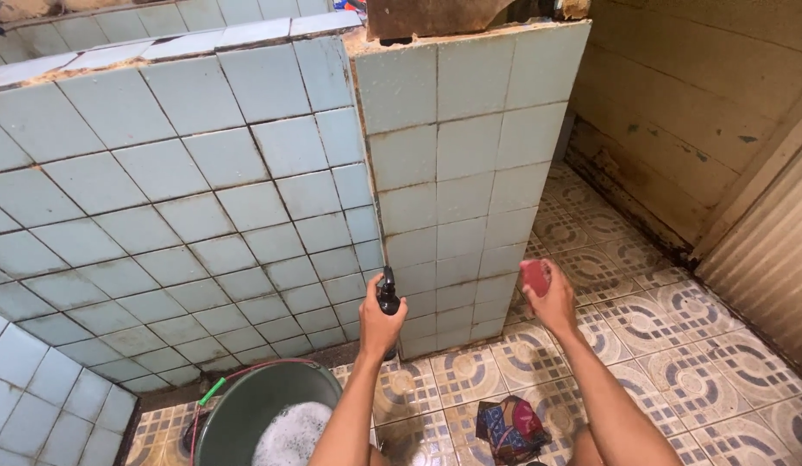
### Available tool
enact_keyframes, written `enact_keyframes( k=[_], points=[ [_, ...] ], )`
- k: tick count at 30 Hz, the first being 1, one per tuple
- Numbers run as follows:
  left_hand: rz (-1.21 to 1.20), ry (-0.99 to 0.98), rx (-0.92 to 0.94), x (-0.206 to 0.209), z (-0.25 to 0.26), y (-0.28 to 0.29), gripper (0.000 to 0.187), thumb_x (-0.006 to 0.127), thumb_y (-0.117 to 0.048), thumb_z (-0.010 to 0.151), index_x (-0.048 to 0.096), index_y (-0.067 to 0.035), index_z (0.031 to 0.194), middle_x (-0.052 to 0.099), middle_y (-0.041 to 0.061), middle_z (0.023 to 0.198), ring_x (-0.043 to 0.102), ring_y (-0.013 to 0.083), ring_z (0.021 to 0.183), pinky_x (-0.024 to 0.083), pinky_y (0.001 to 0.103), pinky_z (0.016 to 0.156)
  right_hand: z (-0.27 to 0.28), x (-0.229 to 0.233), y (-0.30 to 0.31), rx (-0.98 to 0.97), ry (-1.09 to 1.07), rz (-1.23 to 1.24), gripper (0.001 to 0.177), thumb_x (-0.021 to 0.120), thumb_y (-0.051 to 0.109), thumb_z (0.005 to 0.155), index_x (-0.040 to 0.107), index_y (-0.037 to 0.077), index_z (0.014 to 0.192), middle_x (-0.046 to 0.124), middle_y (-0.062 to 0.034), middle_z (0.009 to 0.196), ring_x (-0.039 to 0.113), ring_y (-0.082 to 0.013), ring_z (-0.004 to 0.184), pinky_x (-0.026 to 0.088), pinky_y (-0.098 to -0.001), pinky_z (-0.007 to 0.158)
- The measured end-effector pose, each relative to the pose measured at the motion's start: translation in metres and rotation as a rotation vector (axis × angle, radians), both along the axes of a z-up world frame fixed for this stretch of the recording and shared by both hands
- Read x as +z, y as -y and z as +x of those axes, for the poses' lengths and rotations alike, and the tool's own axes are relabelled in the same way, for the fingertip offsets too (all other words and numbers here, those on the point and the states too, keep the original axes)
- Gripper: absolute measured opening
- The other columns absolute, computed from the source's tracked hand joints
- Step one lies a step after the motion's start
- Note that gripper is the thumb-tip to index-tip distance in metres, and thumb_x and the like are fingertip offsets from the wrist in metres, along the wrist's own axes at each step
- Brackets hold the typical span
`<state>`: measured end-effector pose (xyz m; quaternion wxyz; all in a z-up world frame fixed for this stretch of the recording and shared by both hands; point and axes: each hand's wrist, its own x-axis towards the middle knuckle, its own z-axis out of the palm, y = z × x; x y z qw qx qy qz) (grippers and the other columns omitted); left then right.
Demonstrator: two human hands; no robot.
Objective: The person sprays cleaning solution on light blue wall tiles and scrubs them with a red brush. They repeatedly apply the spray and scrub the same vertical section of the wall, occasionally dipping the brush into a bucket of soapy water.
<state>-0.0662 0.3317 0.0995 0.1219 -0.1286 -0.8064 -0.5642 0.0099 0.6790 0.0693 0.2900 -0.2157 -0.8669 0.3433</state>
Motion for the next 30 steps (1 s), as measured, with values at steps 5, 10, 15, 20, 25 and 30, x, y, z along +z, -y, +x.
enact_keyframes(
  k=[5, 10, 15, 20, 25, 30],
  points=[
    [-0.004, -0.011, 0.015, 0.003, 0.001, 0.003, 0.065, 0.079, -0.021, 0.077, 0.056, -0.016, 0.137, 0.072, 0.019, 0.100, 0.070, 0.0409, 0.094, 0.054, 0.051, 0.081, 0.014, 0.041, 0.017, -0.112, -0.154, -0.052, 0.070, 0.075, 0.010, 0.087, 0.044, 0.000, 0.148, 0.056, -0.0327, 0.132, 0.055, -0.0520, 0.125, 0.045, -0.0639, 0.103],
    [-0.012, 0.008, 0.011, 0.001, -0.001, 0.001, 0.067, 0.079, -0.021, 0.076, 0.056, -0.018, 0.138, 0.072, 0.017, 0.100, 0.070, 0.0395, 0.095, 0.055, 0.050, 0.082, -0.003, -0.010, -0.017, -0.135, 0.012, -0.034, 0.074, 0.080, 0.020, 0.081, 0.049, 0.009, 0.147, 0.060, -0.0251, 0.132, 0.057, -0.0453, 0.127, 0.047, -0.0584, 0.105],
    [-0.008, 0.006, 0.003, 0.002, 0.000, -0.002, 0.066, 0.078, -0.020, 0.076, 0.056, -0.017, 0.137, 0.074, 0.019, 0.100, 0.071, 0.0415, 0.095, 0.055, 0.052, 0.081, 0.023, 0.053, 0.014, -0.198, -0.166, -0.047, 0.071, 0.075, 0.013, 0.087, 0.042, 0.001, 0.149, 0.055, -0.0353, 0.130, 0.054, -0.0546, 0.124, 0.043, -0.0647, 0.103],
    [-0.011, 0.016, -0.017, 0.000, 0.002, -0.005, 0.065, 0.078, -0.018, 0.077, 0.056, -0.015, 0.137, 0.074, 0.020, 0.101, 0.071, 0.0420, 0.095, 0.055, 0.052, 0.080, 0.007, 0.006, -0.014, -0.124, -0.012, -0.045, 0.073, 0.078, 0.016, 0.083, 0.048, 0.005, 0.148, 0.061, -0.0299, 0.126, 0.058, -0.0489, 0.123, 0.047, -0.0606, 0.103],
    [-0.021, 0.014, -0.027, 0.008, 0.007, -0.005, 0.066, 0.078, -0.017, 0.077, 0.055, -0.014, 0.138, 0.074, 0.021, 0.103, 0.071, 0.0432, 0.096, 0.055, 0.053, 0.080, 0.007, 0.012, -0.010, -0.122, -0.060, -0.036, 0.073, 0.077, 0.014, 0.083, 0.047, 0.004, 0.148, 0.059, -0.0316, 0.129, 0.057, -0.0514, 0.124, 0.045, -0.0619, 0.103],
    [-0.028, 0.021, -0.043, 0.003, 0.004, -0.007, 0.066, 0.078, -0.020, 0.077, 0.055, -0.016, 0.138, 0.074, 0.020, 0.103, 0.071, 0.0412, 0.096, 0.055, 0.052, 0.080, 0.005, 0.012, -0.006, -0.094, -0.075, -0.048, 0.072, 0.077, 0.012, 0.081, 0.048, 0.005, 0.147, 0.059, -0.0294, 0.129, 0.057, -0.0503, 0.123, 0.046, -0.0615, 0.102]
  ],
)
